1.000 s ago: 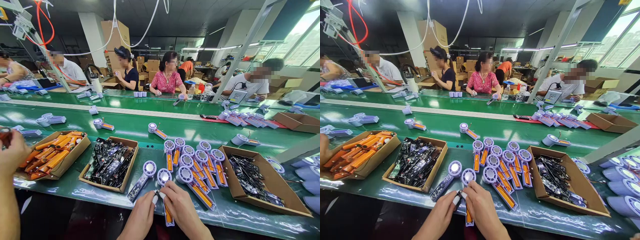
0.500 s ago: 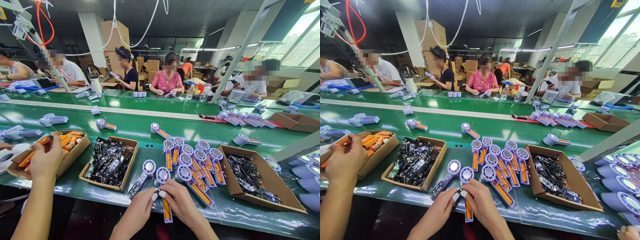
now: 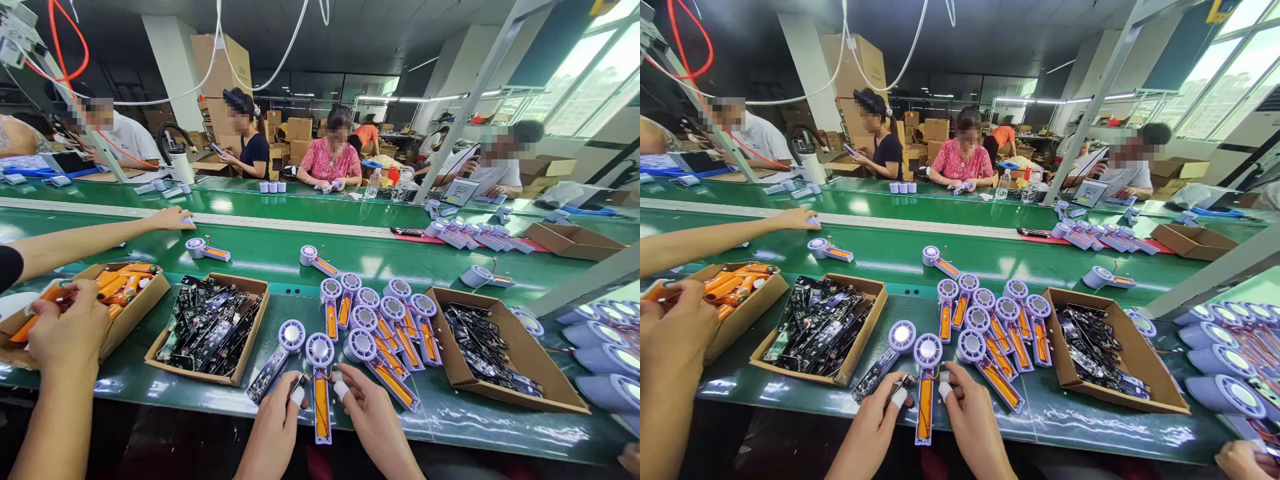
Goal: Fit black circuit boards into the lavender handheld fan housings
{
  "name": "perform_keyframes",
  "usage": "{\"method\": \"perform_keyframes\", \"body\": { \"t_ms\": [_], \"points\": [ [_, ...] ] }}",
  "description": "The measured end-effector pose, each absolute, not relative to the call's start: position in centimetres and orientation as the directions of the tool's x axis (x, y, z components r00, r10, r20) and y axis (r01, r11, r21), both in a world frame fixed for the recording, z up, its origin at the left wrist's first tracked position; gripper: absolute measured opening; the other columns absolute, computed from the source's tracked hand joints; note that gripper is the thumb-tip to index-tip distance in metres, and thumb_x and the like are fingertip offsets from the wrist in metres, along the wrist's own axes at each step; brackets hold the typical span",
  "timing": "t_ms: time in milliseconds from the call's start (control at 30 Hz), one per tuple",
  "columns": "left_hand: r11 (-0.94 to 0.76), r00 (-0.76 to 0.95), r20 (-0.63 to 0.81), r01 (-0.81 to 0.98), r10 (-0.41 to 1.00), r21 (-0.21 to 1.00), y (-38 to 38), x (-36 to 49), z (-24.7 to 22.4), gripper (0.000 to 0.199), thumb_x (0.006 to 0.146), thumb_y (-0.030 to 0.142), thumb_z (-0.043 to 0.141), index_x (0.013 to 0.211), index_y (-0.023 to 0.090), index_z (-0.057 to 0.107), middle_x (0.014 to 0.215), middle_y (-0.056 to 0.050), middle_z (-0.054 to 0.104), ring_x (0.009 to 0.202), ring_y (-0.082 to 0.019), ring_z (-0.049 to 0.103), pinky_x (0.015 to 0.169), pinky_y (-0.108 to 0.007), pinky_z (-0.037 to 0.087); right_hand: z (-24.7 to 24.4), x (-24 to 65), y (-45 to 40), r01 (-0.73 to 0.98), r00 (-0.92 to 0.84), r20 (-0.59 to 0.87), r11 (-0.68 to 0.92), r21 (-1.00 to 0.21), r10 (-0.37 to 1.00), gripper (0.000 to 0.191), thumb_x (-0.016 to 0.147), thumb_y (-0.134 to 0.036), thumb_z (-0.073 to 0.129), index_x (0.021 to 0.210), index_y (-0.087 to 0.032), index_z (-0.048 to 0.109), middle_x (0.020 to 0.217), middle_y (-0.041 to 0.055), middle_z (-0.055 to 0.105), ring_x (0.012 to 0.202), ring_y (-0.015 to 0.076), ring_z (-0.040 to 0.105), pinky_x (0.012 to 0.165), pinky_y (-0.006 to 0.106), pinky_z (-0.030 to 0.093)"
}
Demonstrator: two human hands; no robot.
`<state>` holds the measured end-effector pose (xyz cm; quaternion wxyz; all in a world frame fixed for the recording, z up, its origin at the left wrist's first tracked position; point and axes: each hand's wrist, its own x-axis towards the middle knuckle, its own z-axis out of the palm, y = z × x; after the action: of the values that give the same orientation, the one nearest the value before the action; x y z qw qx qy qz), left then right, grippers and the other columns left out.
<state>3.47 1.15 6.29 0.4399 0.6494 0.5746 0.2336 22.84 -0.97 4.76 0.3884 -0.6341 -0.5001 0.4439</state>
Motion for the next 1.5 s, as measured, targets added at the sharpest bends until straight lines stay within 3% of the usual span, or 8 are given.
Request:
{"method": "perform_keyframes", "body": {
  "t_ms": [233, 400, 567, 733, 1033, 1200, 1400, 1500],
  "points": [
    [0.051, 0.171, -0.126, 0.384, 0.977, 0.922, 1.0, 3.2, 5.9, 0.034, 0.092, 0.034, 0.044, 0.122, 0.024, 0.057, 0.104, -0.009, 0.072, 0.084, -0.023, 0.068, 0.074, -0.034, 0.053, 5.8, 23.6, -2.0, 0.452, -0.124, -0.004, 0.053, -0.890, 0.992, 0.056, 0.086, -0.012, 0.045, 0.138, -0.032, 0.047, 0.111, 0.0030, 0.064, 0.081, 0.0153, 0.064, 0.078, 0.028, 0.053],
    [0.080, 0.188, -0.151, 0.341, 0.970, 0.937, 0.7, 3.6, 5.8, 0.031, 0.093, 0.030, 0.039, 0.120, 0.024, 0.054, 0.086, -0.003, 0.069, 0.059, -0.017, 0.061, 0.060, -0.028, 0.049, 7.0, 23.3, -1.8, 0.529, -0.295, 0.075, 0.228, -0.818, 0.952, 0.051, 0.080, 0.003, 0.042, 0.114, -0.031, 0.058, 0.106, 0.0004, 0.059, 0.094, 0.0158, 0.060, 0.085, 0.028, 0.049],
    [-0.055, 0.261, -0.063, 0.424, 0.963, 0.904, 0.8, 3.9, 6.6, 0.023, 0.094, 0.027, 0.036, 0.094, 0.022, 0.058, 0.085, -0.003, 0.065, 0.077, -0.019, 0.061, 0.074, -0.030, 0.046, 6.0, 22.6, -1.1, 0.557, -0.245, 0.237, 0.336, -0.759, 0.940, 0.032, 0.091, -0.005, 0.044, 0.105, -0.027, 0.062, 0.102, 0.0045, 0.054, 0.089, 0.0176, 0.059, 0.078, 0.029, 0.051],
    [-0.037, 0.286, -0.100, 0.438, 0.953, 0.898, 0.7, 4.1, 7.6, 0.025, 0.097, 0.031, 0.034, 0.098, 0.022, 0.057, 0.090, -0.004, 0.065, 0.084, -0.020, 0.061, 0.079, -0.031, 0.045, 6.5, 21.9, -0.5, 0.670, -0.222, 0.446, 0.468, -0.576, 0.867, 0.031, 0.093, -0.007, 0.044, 0.111, -0.025, 0.061, 0.109, 0.0091, 0.053, 0.090, 0.0212, 0.057, 0.075, 0.035, 0.053],
    [-0.082, 0.312, -0.049, 0.394, 0.949, 0.915, 0.8, 4.6, 7.8, 0.024, 0.095, 0.028, 0.041, 0.092, 0.020, 0.064, 0.089, -0.004, 0.067, 0.083, -0.019, 0.062, 0.075, -0.027, 0.045, 7.5, 21.1, -0.4, 0.738, -0.321, 0.481, 0.534, -0.413, 0.816, 0.031, 0.091, -0.005, 0.048, 0.115, -0.020, 0.059, 0.110, 0.0108, 0.059, 0.103, 0.0276, 0.053, 0.086, 0.044, 0.052],
    [-0.094, 0.332, -0.054, 0.413, 0.942, 0.906, 1.0, 4.5, 8.2, 0.027, 0.095, 0.033, 0.041, 0.085, 0.020, 0.062, 0.081, -0.002, 0.065, 0.075, -0.018, 0.059, 0.069, -0.025, 0.044, 7.2, 21.4, 0.0, 0.693, -0.299, 0.499, 0.545, -0.473, 0.813, 0.025, 0.092, -0.007, 0.050, 0.108, -0.022, 0.062, 0.097, 0.0063, 0.062, 0.092, 0.0244, 0.055, 0.079, 0.040, 0.052],
    [0.012, 0.253, -0.123, 0.398, 0.960, 0.917, 1.1, 4.3, 7.8, 0.031, 0.094, 0.027, 0.039, 0.122, 0.021, 0.051, 0.086, -0.003, 0.069, 0.076, -0.019, 0.062, 0.072, -0.029, 0.048, 7.3, 21.1, 0.4, 0.731, -0.244, 0.416, 0.448, -0.514, 0.876, 0.028, 0.088, -0.002, 0.049, 0.103, -0.022, 0.060, 0.095, 0.0064, 0.059, 0.089, 0.0234, 0.055, 0.077, 0.040, 0.051],
    [0.039, 0.225, -0.137, 0.390, 0.965, 0.920, 0.9, 4.2, 7.4, 0.032, 0.092, 0.029, 0.043, 0.121, 0.021, 0.055, 0.091, -0.006, 0.072, 0.080, -0.021, 0.066, 0.073, -0.031, 0.051, 7.8, 20.6, 0.3, 0.755, -0.230, 0.380, 0.410, -0.512, 0.896, 0.027, 0.087, -0.001, 0.048, 0.100, -0.022, 0.060, 0.094, 0.0063, 0.059, 0.087, 0.0235, 0.054, 0.076, 0.040, 0.050]
  ]
}}
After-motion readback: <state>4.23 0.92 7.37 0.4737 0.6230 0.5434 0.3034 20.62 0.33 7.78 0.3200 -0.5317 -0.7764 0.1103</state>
